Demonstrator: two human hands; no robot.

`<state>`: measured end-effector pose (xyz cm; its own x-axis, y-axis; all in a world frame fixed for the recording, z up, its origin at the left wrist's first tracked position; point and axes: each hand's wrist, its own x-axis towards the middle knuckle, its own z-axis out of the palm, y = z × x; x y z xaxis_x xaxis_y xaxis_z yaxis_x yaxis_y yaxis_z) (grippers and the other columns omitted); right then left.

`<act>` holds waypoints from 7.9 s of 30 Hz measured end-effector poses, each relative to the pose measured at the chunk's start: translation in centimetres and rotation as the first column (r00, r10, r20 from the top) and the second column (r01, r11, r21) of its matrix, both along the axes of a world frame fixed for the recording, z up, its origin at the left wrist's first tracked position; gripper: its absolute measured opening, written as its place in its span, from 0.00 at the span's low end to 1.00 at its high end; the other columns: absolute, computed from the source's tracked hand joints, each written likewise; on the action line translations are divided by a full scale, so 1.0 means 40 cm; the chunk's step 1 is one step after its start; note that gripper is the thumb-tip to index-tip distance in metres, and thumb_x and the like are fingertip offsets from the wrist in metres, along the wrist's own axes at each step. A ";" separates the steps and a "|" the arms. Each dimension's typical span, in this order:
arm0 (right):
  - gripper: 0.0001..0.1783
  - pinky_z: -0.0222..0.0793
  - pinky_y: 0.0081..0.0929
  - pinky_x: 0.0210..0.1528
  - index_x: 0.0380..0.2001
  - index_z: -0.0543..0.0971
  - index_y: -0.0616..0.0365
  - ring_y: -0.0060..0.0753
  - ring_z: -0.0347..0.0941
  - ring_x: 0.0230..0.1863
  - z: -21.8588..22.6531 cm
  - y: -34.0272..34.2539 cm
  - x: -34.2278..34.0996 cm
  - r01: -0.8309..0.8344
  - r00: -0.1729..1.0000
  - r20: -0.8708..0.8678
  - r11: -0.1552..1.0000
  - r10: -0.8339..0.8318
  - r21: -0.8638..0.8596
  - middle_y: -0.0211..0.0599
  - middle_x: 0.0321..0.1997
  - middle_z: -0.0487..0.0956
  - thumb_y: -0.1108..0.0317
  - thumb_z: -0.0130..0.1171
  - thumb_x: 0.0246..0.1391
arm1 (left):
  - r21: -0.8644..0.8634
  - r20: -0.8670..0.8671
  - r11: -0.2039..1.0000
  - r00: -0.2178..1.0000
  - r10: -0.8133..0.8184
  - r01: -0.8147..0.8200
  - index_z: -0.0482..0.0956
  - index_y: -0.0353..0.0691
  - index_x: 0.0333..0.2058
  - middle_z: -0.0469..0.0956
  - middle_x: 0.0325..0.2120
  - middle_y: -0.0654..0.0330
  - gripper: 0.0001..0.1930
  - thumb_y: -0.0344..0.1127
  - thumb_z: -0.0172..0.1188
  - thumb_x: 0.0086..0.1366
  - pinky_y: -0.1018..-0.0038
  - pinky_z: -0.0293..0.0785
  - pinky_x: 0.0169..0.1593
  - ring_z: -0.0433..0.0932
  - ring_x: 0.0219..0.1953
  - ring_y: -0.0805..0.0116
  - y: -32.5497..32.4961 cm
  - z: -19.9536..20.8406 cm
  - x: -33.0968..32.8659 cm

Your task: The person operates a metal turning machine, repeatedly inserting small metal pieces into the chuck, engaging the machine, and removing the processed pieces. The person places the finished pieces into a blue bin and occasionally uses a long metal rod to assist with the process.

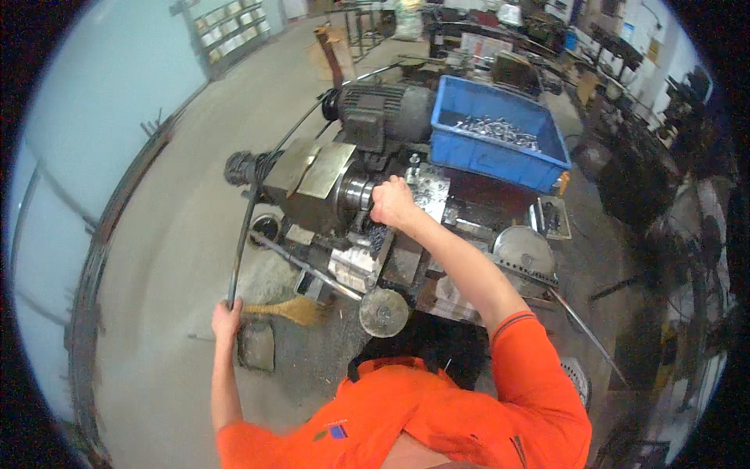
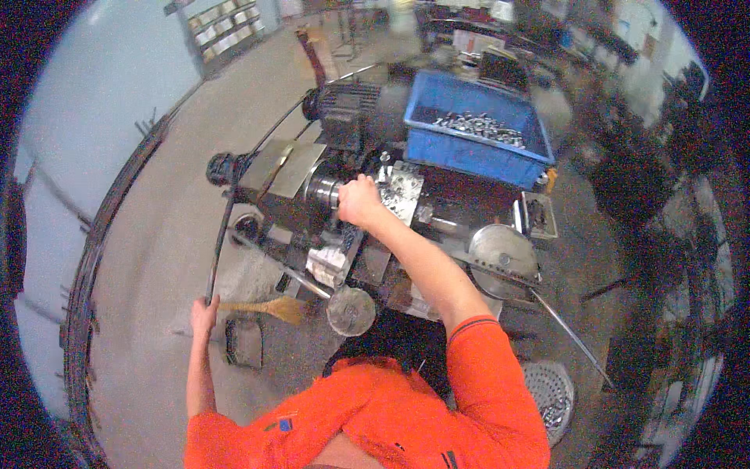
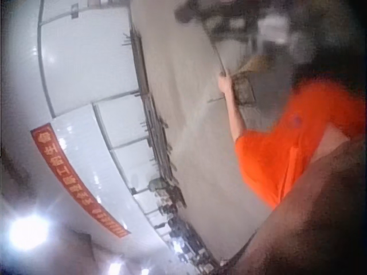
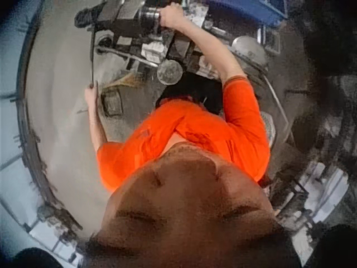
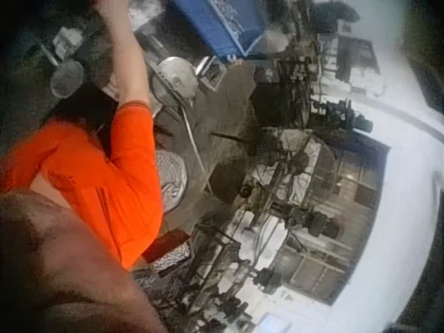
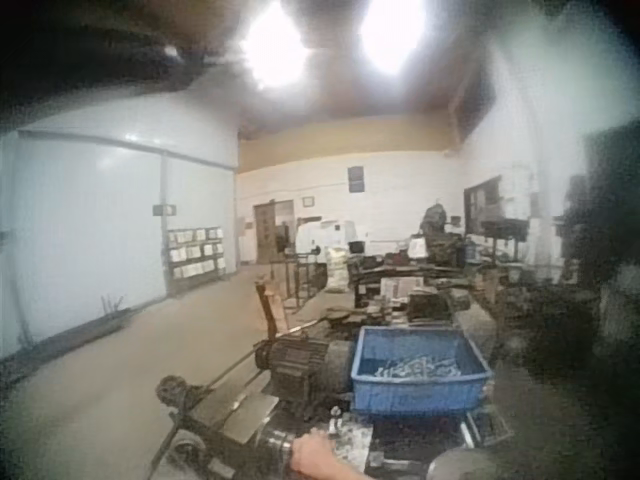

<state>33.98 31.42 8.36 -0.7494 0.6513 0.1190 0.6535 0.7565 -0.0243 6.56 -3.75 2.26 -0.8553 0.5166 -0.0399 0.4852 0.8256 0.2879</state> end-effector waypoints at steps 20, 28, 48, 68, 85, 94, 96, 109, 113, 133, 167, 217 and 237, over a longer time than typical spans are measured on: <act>0.24 0.68 0.29 0.44 0.35 0.78 0.56 0.40 0.71 0.45 -0.039 -0.034 0.741 0.342 0.588 -0.739 0.929 -0.329 -0.142 0.45 0.54 0.66 0.71 0.57 0.23 | 0.597 0.539 0.801 0.763 -0.357 -0.047 0.71 0.31 0.32 0.72 0.20 0.59 0.15 0.38 0.60 0.53 0.72 0.73 0.29 0.73 0.23 0.70 0.101 -0.056 -0.097; 0.14 0.70 0.27 0.37 0.25 0.80 0.58 0.38 0.75 0.33 -0.238 -0.520 1.258 0.793 0.389 -0.526 0.565 -0.756 -0.226 0.43 0.33 0.78 0.66 0.55 0.29 | 0.522 0.736 0.853 0.521 -0.433 -0.028 0.70 0.35 0.44 0.73 0.26 0.58 0.21 0.44 0.55 0.57 0.73 0.70 0.37 0.72 0.31 0.68 0.026 -0.157 -0.242; 0.12 0.70 0.36 0.38 0.18 0.77 0.60 0.48 0.74 0.34 -0.449 -0.935 1.162 0.863 0.470 0.493 0.263 -0.733 -0.431 0.48 0.30 0.76 0.62 0.56 0.28 | 0.549 0.766 0.836 0.407 -0.498 -0.011 0.69 0.35 0.47 0.74 0.26 0.59 0.22 0.43 0.53 0.58 0.70 0.68 0.41 0.72 0.30 0.68 0.068 -0.157 -0.272; 0.12 0.68 0.36 0.40 0.21 0.80 0.58 0.49 0.70 0.37 -0.543 -0.966 1.129 0.807 0.492 -0.072 0.485 -0.868 -0.337 0.46 0.37 0.75 0.68 0.57 0.24 | 0.523 0.709 0.852 0.549 -0.443 0.013 0.67 0.34 0.48 0.72 0.26 0.59 0.24 0.47 0.50 0.60 0.71 0.67 0.41 0.71 0.31 0.66 0.076 -0.105 -0.172; 0.06 0.65 0.39 0.23 0.06 0.71 0.51 0.42 0.69 0.21 -0.534 -0.834 1.215 0.765 0.641 0.168 0.639 -0.749 -0.073 0.35 0.13 0.71 0.65 0.55 0.27 | 0.539 0.666 0.835 0.663 -0.341 -0.113 0.71 0.36 0.45 0.71 0.25 0.60 0.22 0.45 0.56 0.56 0.72 0.68 0.38 0.71 0.30 0.69 0.058 -0.090 -0.131; 0.12 0.64 0.26 0.27 0.25 0.80 0.60 0.30 0.70 0.22 -0.163 -0.531 0.999 0.477 0.515 -0.371 0.619 -0.772 -0.624 0.38 0.18 0.74 0.72 0.53 0.32 | 0.487 0.614 0.871 0.687 -0.390 0.059 0.70 0.33 0.40 0.74 0.25 0.57 0.19 0.40 0.58 0.53 0.71 0.72 0.33 0.75 0.27 0.68 0.079 -0.081 -0.170; 0.13 0.65 0.26 0.29 0.26 0.80 0.61 0.34 0.71 0.23 -0.111 -0.405 0.863 0.300 0.650 -0.483 0.783 -0.586 -0.545 0.41 0.20 0.75 0.71 0.53 0.32 | 0.441 0.537 0.884 0.743 -0.399 0.155 0.71 0.32 0.39 0.74 0.23 0.53 0.20 0.41 0.59 0.52 0.69 0.72 0.31 0.75 0.25 0.64 0.069 -0.132 -0.233; 0.11 0.67 0.40 0.37 0.19 0.80 0.55 0.50 0.68 0.34 0.005 0.022 0.039 -0.152 0.977 -0.172 0.979 0.128 -0.133 0.46 0.30 0.75 0.68 0.55 0.23 | -0.063 0.012 0.968 0.970 -0.243 0.243 0.70 0.32 0.37 0.74 0.31 0.41 0.20 0.41 0.58 0.50 0.58 0.68 0.39 0.72 0.37 0.44 -0.096 -0.006 -0.025; 0.10 0.71 0.35 0.34 0.16 0.79 0.57 0.49 0.73 0.29 -0.013 0.038 -0.002 -0.073 0.992 -0.114 0.985 0.056 -0.158 0.51 0.21 0.75 0.68 0.53 0.23 | 0.098 -0.021 0.977 0.982 -0.188 0.190 0.70 0.32 0.37 0.74 0.29 0.41 0.19 0.39 0.58 0.50 0.57 0.68 0.38 0.72 0.35 0.43 -0.108 -0.039 -0.007; 0.11 0.68 0.32 0.26 0.11 0.73 0.65 0.44 0.72 0.19 -0.006 0.092 -0.032 -0.342 0.898 -0.349 0.924 0.268 -0.171 0.50 0.16 0.73 0.65 0.55 0.27 | -0.080 -0.141 0.985 0.977 -0.162 0.152 0.74 0.33 0.28 0.75 0.26 0.45 0.14 0.39 0.57 0.49 0.58 0.69 0.36 0.74 0.32 0.47 -0.057 -0.083 -0.082; 0.09 0.67 0.20 0.30 0.23 0.79 0.61 0.24 0.73 0.26 -0.122 -0.286 1.010 0.595 0.420 -0.415 0.591 -0.807 -0.545 0.40 0.23 0.78 0.72 0.54 0.35 | -0.601 0.073 0.522 0.691 -0.719 0.606 0.74 0.48 0.38 0.76 0.32 0.56 0.15 0.42 0.57 0.50 0.64 0.71 0.39 0.76 0.36 0.58 0.395 -0.391 -0.083; 0.17 0.63 0.36 0.24 0.27 0.73 0.66 0.44 0.67 0.18 -0.332 -0.659 1.122 0.793 0.276 -0.177 0.328 -0.945 -0.513 0.50 0.16 0.71 0.66 0.53 0.29 | 0.398 0.666 0.917 0.696 -0.269 -0.025 0.69 0.26 0.28 0.74 0.16 0.48 0.24 0.49 0.43 0.61 0.72 0.72 0.15 0.74 0.12 0.59 0.417 -0.170 -0.010; 0.41 0.49 0.42 0.59 0.50 0.64 0.62 0.49 0.57 0.56 -0.385 -0.502 1.218 0.894 0.447 -0.235 0.417 -0.863 0.164 0.47 0.53 0.65 0.67 0.59 0.23 | -0.077 0.234 0.859 0.847 -0.477 0.505 0.71 0.37 0.43 0.77 0.31 0.52 0.24 0.51 0.52 0.56 0.68 0.72 0.35 0.76 0.34 0.60 0.322 -0.468 -0.151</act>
<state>82.71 11.32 -7.03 0.2422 0.8852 0.3973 0.9690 -0.2415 -0.0525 0.51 9.15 -16.44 -0.4568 0.8449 -0.2784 0.7810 0.5308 0.3292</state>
